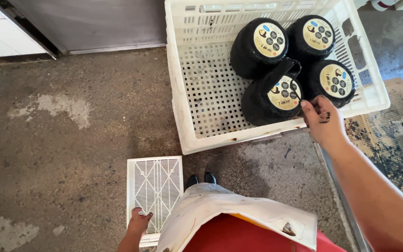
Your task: Applying black wax to cheese wheels using a brush and placing them into a storage crate
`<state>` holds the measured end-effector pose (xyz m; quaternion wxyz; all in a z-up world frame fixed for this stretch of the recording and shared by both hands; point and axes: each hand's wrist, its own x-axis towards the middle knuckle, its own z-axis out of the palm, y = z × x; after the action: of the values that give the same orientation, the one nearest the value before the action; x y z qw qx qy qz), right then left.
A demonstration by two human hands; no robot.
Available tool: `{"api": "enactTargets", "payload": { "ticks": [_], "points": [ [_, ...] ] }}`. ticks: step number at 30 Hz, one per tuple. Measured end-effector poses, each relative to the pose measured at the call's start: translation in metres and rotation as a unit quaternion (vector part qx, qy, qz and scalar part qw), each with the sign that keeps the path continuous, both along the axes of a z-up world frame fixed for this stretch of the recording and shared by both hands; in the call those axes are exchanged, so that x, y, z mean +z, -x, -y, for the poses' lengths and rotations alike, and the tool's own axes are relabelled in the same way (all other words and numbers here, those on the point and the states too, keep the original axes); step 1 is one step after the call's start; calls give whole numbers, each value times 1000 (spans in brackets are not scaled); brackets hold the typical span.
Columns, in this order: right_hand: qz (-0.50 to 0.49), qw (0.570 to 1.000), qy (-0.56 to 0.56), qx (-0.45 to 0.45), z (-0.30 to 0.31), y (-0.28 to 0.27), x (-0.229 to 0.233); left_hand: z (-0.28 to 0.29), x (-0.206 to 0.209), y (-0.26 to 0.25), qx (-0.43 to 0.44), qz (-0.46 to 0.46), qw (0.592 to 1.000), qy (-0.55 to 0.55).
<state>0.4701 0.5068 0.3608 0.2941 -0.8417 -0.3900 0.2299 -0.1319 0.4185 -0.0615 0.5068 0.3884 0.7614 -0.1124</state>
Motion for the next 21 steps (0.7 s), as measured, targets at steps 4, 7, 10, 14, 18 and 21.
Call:
{"api": "enactTargets", "payload": {
  "ticks": [4,7,10,14,18,21],
  "points": [
    [23,997,65,-24,-1,11,5,-7,9,-4,1,0,1000,14],
    [38,994,94,-43,-3,21,13,-5,6,-3,-1,3,1000,10],
    [8,998,49,-37,1,12,5,-4,3,-2,-12,1,1000,-4],
    [-13,995,81,-51,-2,24,18,-1,-5,-2,4,7,1000,-10],
    [21,993,110,-42,-8,26,17,-2,3,-5,12,8,1000,0],
    [-15,992,98,-79,-14,30,23,-7,17,-7,-3,10,1000,15]
  ]
}}
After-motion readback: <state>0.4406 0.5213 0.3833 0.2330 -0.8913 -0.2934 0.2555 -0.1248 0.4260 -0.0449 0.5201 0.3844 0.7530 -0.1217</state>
